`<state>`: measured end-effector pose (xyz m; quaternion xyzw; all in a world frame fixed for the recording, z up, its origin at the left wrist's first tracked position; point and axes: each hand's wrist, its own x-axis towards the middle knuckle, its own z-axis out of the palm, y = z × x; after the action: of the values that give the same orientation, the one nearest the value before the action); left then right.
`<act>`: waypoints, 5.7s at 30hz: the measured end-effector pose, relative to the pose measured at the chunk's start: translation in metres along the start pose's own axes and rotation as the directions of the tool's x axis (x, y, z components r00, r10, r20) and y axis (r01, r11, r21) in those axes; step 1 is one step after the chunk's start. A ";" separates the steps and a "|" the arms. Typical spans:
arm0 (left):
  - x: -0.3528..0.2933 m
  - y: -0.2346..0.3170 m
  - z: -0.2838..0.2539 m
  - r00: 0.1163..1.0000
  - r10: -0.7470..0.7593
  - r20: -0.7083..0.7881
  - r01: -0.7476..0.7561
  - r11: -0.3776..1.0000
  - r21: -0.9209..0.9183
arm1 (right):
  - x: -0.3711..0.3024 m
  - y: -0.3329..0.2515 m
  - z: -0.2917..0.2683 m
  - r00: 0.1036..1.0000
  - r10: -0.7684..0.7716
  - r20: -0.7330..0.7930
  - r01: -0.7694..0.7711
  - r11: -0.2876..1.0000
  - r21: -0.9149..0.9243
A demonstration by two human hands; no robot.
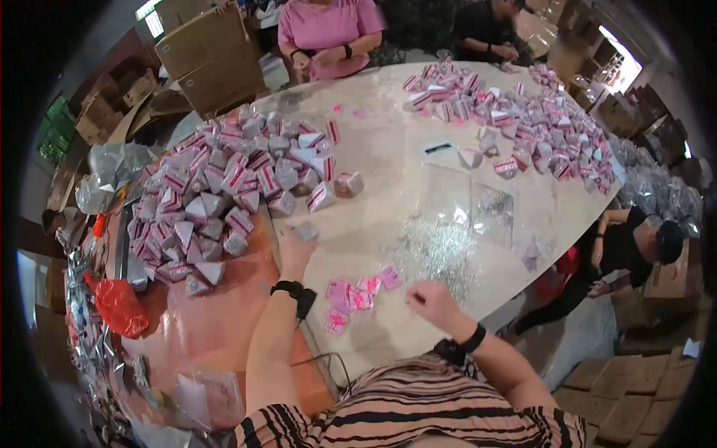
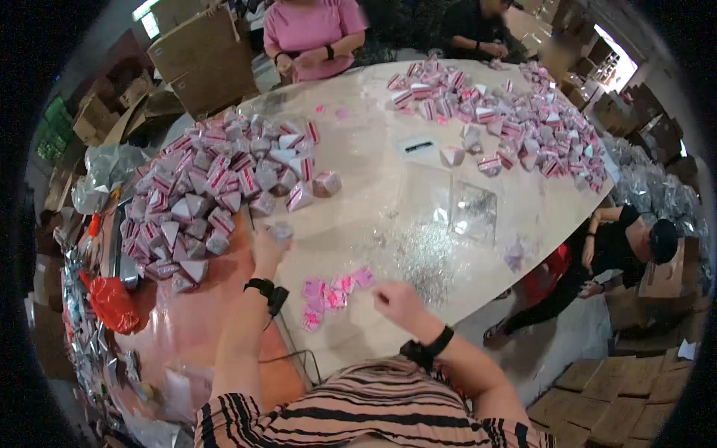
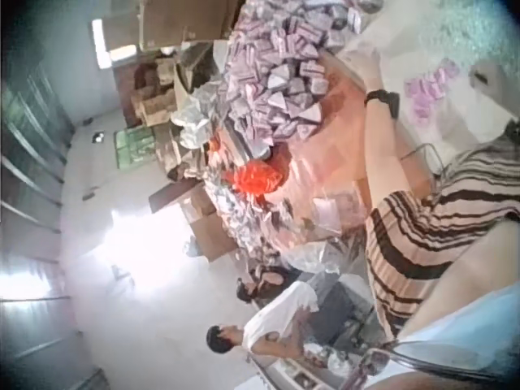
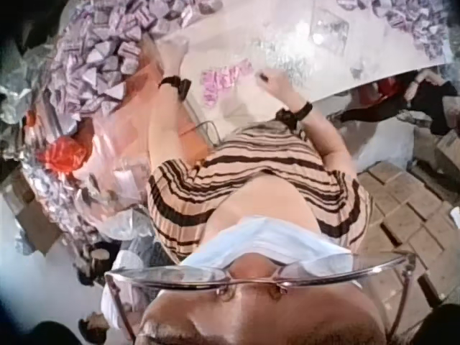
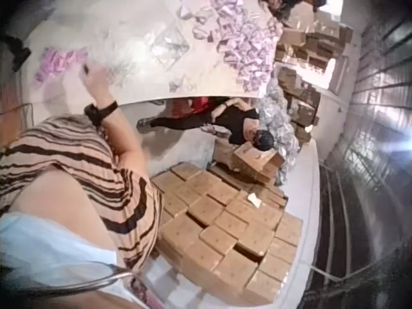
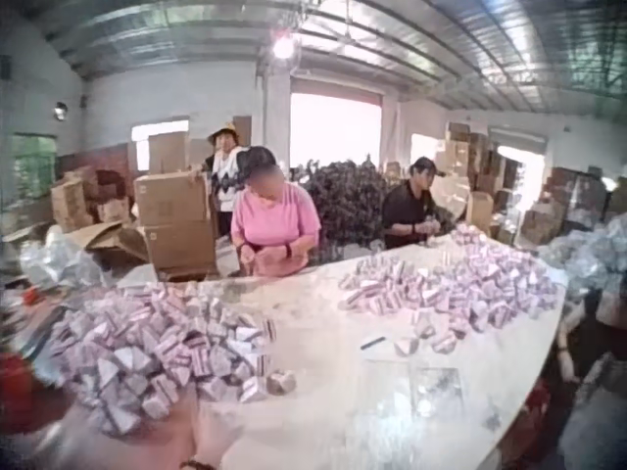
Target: The person places small pink labels onto triangular packages of white material on a table. They then pick up the labeled packages and place them into a larger pile of finished items. The task is performed by hand in a repetitive manner.
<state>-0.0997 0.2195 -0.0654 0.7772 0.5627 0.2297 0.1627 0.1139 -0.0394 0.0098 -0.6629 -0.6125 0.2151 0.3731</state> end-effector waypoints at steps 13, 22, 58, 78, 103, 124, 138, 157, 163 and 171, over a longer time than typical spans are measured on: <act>-0.086 0.117 -0.035 0.781 0.016 0.624 0.617 -0.169 -0.769 | 0.049 -0.037 -0.006 0.950 -0.232 -0.207 0.239 0.971 0.009; -0.097 0.130 -0.040 0.786 -0.025 0.618 0.611 -0.125 -0.782 | 0.048 -0.046 -0.006 0.939 -0.280 -0.202 0.262 0.959 -0.109; -0.115 0.138 -0.038 0.835 0.036 0.549 0.531 0.212 -0.821 | 0.023 -0.024 -0.015 0.981 -0.140 -0.131 0.168 0.958 0.232; -0.128 0.142 -0.024 0.870 0.061 0.489 0.461 0.246 -0.852 | 0.003 -0.009 0.010 0.941 -0.074 -0.332 0.106 0.991 0.078; -0.145 0.137 -0.004 0.724 -0.033 0.689 0.597 0.531 -0.602 | -0.017 0.085 -0.012 0.952 0.285 0.110 -0.303 0.925 0.229; -0.009 -0.045 0.023 0.939 0.094 0.331 -0.111 0.993 0.033 | -0.049 0.114 -0.061 0.905 0.425 -0.028 -0.425 0.898 -0.114; 0.122 0.006 0.074 0.939 0.303 0.163 -0.326 0.936 0.134 | -0.047 0.154 -0.023 0.877 0.410 -0.252 -0.457 0.873 -0.170; 0.102 0.030 0.073 0.919 0.272 0.286 -0.346 0.904 0.252 | 0.057 0.210 -0.013 0.877 0.449 -0.169 -0.477 0.779 -0.408; 0.042 0.066 0.049 0.911 0.300 0.282 -0.306 0.952 -0.024 | 0.034 0.197 -0.022 0.812 0.515 -0.275 -0.570 0.801 -0.182; -0.043 0.109 0.043 0.784 0.619 0.047 -0.616 0.785 -0.070 | -0.005 0.140 -0.045 0.842 0.410 -0.352 -0.417 0.907 0.060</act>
<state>-0.0004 0.1448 -0.0527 0.9214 0.2657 0.2581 0.1173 0.2379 -0.0506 -0.0688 -0.8104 -0.3794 0.1607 0.4164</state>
